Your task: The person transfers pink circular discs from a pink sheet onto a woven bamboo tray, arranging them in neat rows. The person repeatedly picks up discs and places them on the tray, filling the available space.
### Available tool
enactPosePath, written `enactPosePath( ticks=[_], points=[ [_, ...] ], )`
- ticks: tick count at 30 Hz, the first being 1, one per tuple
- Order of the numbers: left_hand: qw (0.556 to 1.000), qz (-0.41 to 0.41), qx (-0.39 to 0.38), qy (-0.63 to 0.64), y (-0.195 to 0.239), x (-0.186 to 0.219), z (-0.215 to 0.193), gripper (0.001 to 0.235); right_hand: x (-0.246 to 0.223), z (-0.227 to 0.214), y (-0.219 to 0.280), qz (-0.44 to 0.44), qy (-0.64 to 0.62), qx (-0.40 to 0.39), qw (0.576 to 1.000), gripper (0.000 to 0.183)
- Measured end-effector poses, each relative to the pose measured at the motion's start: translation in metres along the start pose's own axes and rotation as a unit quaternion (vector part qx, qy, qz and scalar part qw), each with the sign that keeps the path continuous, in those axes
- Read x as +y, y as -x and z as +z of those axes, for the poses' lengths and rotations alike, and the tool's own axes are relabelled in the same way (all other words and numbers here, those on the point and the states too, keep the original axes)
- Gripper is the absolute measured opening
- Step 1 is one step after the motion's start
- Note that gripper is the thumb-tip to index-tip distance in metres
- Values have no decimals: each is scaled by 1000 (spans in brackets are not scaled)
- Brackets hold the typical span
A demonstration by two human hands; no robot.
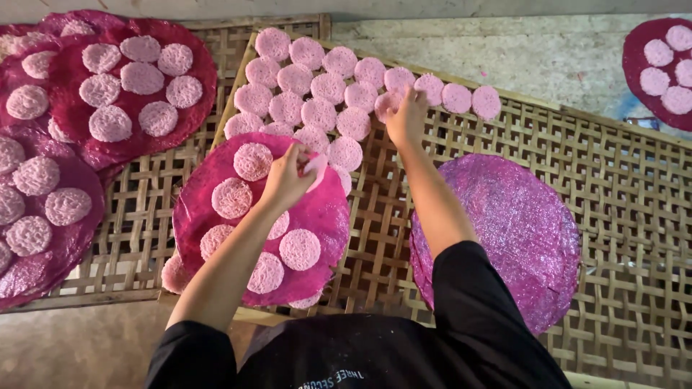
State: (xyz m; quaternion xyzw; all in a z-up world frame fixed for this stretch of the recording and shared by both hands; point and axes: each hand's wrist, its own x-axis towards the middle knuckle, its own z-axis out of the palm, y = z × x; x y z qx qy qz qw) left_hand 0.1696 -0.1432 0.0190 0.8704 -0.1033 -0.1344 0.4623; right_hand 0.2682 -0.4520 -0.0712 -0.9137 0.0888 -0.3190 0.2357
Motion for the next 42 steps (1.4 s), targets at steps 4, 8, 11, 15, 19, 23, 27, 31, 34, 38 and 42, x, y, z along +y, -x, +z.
enactPosePath(
  ticks=[4,8,11,15,19,23,27,31,34,38,42],
  points=[
    [998,-37,-3,-48,-11,49,5,44,-55,-38,38,246,-303,-391,834,53],
    [992,110,30,-49,-4,82,18,65,-70,-53,69,410,-630,-349,559,48],
    [997,-38,63,-29,8,64,3,56,-22,-46,52,464,-599,-239,607,49],
    [926,-55,187,-324,4,-7,-44,62,74,-23,13,386,-519,-155,746,46],
    [919,-47,132,-369,1,-65,-62,58,113,-7,7,216,-279,-125,927,41],
    [922,-126,125,-345,-8,-93,-64,63,92,-15,11,160,-96,-102,977,43],
    [885,-76,150,-434,-18,-98,-71,54,60,-42,5,116,-34,-87,989,40],
    [967,-175,64,-175,-13,-55,-65,40,16,-65,9,-40,178,76,980,55],
    [989,-123,57,-67,-2,10,-34,40,-43,-74,49,246,-231,-302,891,42],
    [996,-37,-49,-58,15,78,10,40,-95,-90,85,470,-623,-334,529,45],
    [983,4,-77,-165,39,74,-5,54,-55,-108,56,543,-596,-215,551,17]
  ],
)
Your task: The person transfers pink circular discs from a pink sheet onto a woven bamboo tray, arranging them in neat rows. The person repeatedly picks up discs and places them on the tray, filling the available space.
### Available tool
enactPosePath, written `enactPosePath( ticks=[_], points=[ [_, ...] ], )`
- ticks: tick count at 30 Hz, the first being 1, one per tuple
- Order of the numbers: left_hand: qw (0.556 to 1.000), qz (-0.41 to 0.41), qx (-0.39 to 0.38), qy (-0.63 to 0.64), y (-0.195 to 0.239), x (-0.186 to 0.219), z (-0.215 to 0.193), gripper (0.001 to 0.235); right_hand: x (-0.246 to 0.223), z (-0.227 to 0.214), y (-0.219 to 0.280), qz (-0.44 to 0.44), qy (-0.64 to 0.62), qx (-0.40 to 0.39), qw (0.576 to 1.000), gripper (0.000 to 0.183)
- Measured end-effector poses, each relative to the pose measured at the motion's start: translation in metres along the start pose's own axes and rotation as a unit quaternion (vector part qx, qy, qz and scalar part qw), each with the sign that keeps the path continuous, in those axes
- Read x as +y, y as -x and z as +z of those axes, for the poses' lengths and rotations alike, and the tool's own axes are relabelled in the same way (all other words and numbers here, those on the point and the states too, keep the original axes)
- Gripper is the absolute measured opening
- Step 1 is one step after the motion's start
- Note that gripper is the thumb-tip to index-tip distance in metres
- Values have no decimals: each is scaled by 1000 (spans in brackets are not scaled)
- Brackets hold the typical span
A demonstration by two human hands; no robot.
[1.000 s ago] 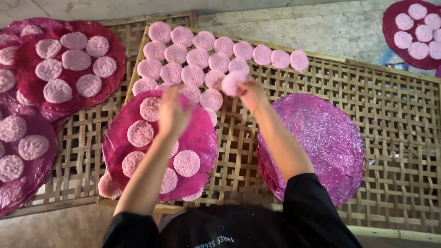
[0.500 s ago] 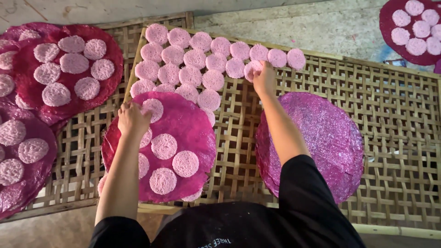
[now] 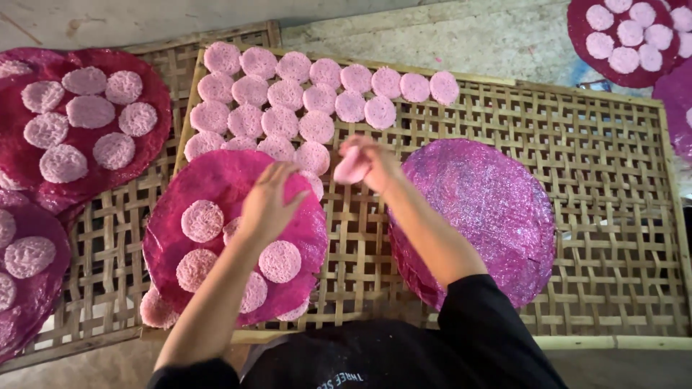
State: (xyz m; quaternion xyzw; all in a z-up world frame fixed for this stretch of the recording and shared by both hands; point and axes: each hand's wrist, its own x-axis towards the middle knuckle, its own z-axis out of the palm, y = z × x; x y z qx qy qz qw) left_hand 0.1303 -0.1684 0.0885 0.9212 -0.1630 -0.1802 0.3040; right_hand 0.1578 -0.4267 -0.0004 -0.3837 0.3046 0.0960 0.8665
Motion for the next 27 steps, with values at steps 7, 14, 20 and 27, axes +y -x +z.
enactPosePath(
  ticks=[7,14,20,27],
  points=[
    [979,-22,32,-200,69,-82,-19,59,-77,-115,-101,-278,246,181,911,20],
    [980,-136,3,-148,86,-108,-7,55,-72,-153,-112,-262,669,172,674,34],
    [962,-15,133,-239,74,-133,14,39,-89,-138,-80,-219,586,102,774,23],
    [985,-93,67,-131,64,-140,23,38,-109,-134,-71,-177,545,31,819,30]
  ],
)
